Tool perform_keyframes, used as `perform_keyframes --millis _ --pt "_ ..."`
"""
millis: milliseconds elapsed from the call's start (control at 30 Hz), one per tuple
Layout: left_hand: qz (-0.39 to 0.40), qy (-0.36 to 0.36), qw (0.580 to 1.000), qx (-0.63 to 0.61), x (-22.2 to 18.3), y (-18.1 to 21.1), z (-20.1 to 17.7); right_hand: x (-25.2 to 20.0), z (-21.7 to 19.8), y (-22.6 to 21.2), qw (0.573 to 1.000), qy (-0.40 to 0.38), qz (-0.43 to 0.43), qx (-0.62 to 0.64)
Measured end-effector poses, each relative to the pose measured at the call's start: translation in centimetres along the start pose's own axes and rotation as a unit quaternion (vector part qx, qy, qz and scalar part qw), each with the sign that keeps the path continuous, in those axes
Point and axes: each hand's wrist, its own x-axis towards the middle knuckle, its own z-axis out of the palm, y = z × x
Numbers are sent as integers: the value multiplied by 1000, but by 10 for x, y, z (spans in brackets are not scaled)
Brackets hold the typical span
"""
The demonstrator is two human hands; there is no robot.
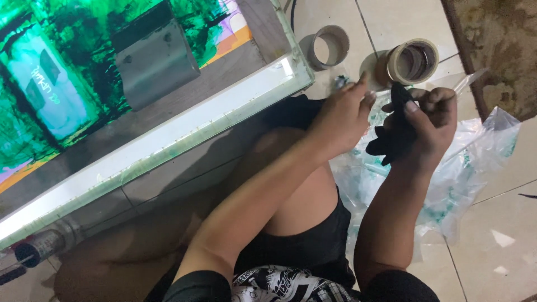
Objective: The person wipes green ink from a screen printing frame using a black cloth and liquid from a plastic jug, while sitting on the floor.
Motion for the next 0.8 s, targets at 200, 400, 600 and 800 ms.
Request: perform_keyframes --millis 200,400,600,800 --pt "196 155 960 -122 -58 9 -38 -23 42 -18 992 -57 -106 -28" --pt "249 232 919 -198 -161 4 -91 -73 138 -39 982 -146 -101 -69" --pt "225 372 877 -207 -240 -21 -157 -126 244 -39 918 -321 -135 -190" --pt "215 456 843 -186 -290 -49 -222 -160 341 -20 880 -386 -136 -243"
